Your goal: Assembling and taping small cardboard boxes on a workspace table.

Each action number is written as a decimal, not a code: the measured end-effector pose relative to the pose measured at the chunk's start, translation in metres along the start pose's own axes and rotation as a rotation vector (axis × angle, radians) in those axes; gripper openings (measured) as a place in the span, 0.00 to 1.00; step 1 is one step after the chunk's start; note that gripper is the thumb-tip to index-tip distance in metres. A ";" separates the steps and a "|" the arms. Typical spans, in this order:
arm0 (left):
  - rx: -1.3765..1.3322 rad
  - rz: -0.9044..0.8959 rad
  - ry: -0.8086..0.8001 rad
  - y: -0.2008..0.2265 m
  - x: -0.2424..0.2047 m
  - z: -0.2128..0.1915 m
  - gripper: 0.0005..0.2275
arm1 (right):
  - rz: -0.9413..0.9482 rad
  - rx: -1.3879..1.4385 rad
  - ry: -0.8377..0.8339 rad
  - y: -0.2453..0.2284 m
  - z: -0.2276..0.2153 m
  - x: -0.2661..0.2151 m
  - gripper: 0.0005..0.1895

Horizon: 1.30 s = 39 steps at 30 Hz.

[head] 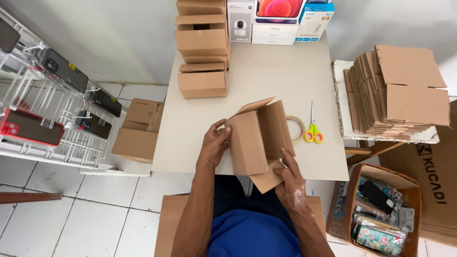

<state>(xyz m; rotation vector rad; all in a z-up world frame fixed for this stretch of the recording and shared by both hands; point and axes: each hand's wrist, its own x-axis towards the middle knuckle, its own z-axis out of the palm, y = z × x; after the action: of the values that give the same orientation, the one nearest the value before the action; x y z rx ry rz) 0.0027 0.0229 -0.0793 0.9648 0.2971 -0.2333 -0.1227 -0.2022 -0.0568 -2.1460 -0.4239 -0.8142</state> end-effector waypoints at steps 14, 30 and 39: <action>0.716 -0.154 -0.122 0.081 -0.070 0.048 0.53 | -0.129 -0.124 -0.173 -0.025 0.000 -0.004 0.11; 0.483 0.485 -0.267 0.067 -0.088 0.029 0.45 | 0.183 0.385 0.228 -0.049 -0.010 0.012 0.08; 0.295 0.433 -0.594 0.087 -0.096 0.034 0.59 | 0.664 0.981 -0.310 0.009 -0.002 0.069 0.75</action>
<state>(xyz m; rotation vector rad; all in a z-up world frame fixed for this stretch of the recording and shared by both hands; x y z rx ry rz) -0.0543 0.0482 0.0396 1.1749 -0.5012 -0.1580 -0.0677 -0.2074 -0.0142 -1.3144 -0.1689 0.1292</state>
